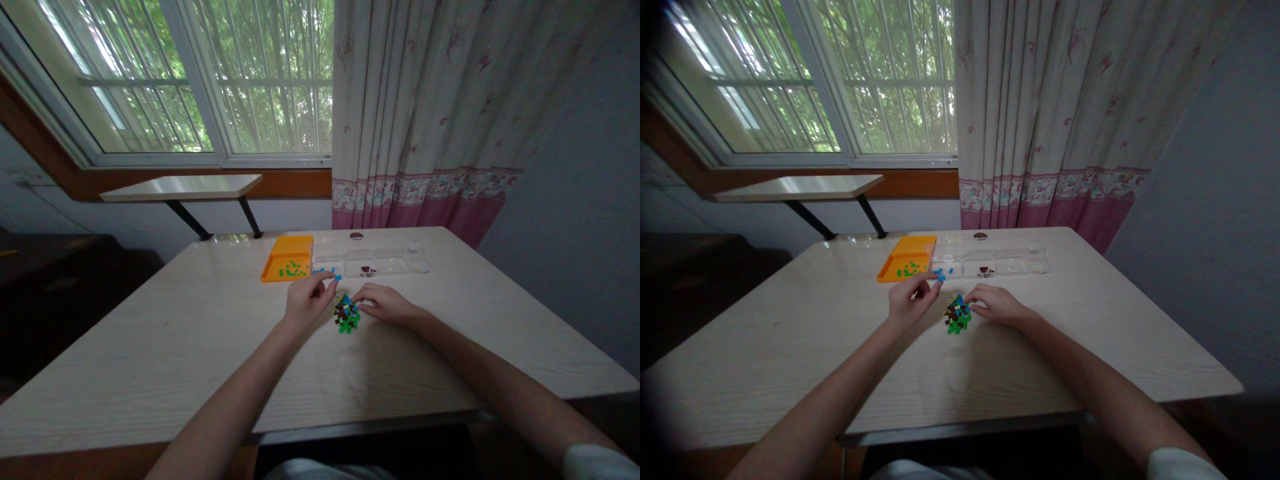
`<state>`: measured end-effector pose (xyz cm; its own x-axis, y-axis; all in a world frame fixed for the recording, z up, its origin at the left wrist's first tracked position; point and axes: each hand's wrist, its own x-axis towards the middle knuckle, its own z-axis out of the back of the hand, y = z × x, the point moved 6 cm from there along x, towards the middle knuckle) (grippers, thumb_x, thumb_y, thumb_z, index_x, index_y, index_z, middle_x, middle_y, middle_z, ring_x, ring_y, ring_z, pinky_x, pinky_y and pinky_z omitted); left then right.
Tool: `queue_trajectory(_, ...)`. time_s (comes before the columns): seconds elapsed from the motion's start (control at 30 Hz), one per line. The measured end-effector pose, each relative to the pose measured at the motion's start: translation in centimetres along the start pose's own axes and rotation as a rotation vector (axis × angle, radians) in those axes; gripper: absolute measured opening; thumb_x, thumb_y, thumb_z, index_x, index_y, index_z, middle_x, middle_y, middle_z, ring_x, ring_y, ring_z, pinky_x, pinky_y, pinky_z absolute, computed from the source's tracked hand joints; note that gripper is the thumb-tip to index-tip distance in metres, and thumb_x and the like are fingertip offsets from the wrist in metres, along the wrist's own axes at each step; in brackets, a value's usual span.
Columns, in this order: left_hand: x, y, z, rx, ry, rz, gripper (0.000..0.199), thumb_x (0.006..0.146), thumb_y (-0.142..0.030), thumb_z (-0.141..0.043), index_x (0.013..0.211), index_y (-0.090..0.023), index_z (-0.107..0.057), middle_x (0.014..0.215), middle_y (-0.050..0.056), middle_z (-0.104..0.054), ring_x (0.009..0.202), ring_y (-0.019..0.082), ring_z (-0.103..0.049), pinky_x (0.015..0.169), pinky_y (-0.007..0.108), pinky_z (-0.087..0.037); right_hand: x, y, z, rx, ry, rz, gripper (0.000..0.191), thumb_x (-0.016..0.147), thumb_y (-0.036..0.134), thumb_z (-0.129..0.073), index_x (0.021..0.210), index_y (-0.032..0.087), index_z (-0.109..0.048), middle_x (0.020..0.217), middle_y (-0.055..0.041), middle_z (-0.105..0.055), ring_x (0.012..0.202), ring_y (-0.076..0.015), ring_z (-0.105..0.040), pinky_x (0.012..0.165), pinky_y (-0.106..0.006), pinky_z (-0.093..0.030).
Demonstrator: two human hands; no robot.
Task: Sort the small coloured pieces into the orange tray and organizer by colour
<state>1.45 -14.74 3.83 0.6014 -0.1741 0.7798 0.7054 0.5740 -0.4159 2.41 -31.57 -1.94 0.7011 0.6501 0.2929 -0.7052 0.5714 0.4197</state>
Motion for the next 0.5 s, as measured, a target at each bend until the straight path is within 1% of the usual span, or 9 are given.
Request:
queue_trajectory(0.1, 0.0, 1.4, -0.5, -0.016, 0.04, 0.077, 0.02, 0.077, -0.034, -0.051, 0.083, -0.017, -0.06, 0.047, -0.007, -0.043, 0.042, 0.004, -0.039, 0.047, 0.015, -0.032, 0.0, 0.2, 0.0, 0.008, 0.024, 0.016, 0.023, 0.083, 0.022, -0.046, 0.101, 0.021, -0.059, 0.094, -0.0051, -0.058, 0.088, -0.0147, -0.054, 0.078, -0.026, -0.042)
queue_trajectory(0.23, -0.1, 4.2, -1.7, 0.007, 0.163, 0.21, 0.022, 0.077, -0.035, -0.049, 0.086, -0.017, -0.059, 0.05, -0.006, -0.044, 0.046, 0.006, -0.042, 0.048, 0.016, -0.032, 0.1, 0.2, 0.0, 0.019, 0.018, 0.021, 0.021, 0.083, 0.022, -0.046, 0.098, 0.019, -0.06, 0.093, -0.0055, -0.059, 0.088, -0.0147, -0.054, 0.078, -0.025, -0.042)
queue_trajectory(0.3, -0.1, 5.7, -2.1, 0.049, 0.204, 0.265, 0.023, 0.076, -0.035, -0.048, 0.086, -0.017, -0.058, 0.05, -0.006, -0.045, 0.047, 0.007, -0.043, 0.049, 0.017, -0.031, 0.2, 0.1, -0.1, 0.026, 0.012, 0.018, 0.02, 0.082, 0.022, -0.047, 0.096, 0.019, -0.06, 0.093, -0.0056, -0.059, 0.088, -0.0151, -0.054, 0.078, -0.026, -0.042)
queue_trajectory(0.4, -0.1, 7.9, -2.4, 0.135, 0.21, 0.344, 0.022, 0.076, -0.035, -0.048, 0.084, -0.017, -0.058, 0.051, -0.005, -0.045, 0.048, 0.009, -0.044, 0.048, 0.018, -0.029, 0.2, -0.1, -0.1, 0.02, 0.003, 0.002, 0.02, 0.08, 0.022, -0.048, 0.097, 0.019, -0.059, 0.093, -0.0059, -0.06, 0.086, -0.0156, -0.055, 0.077, -0.026, -0.042)
queue_trajectory(0.5, -0.1, 9.6, -2.4, 0.217, 0.2, 0.422, 0.023, 0.075, -0.034, -0.048, 0.084, -0.017, -0.059, 0.052, -0.003, -0.048, 0.05, 0.01, -0.045, 0.049, 0.019, -0.027, 0.2, -0.3, -0.2, 0.013, -0.007, -0.011, 0.022, 0.079, 0.022, -0.049, 0.099, 0.018, -0.058, 0.093, -0.0055, -0.06, 0.086, -0.0156, -0.055, 0.077, -0.026, -0.042)
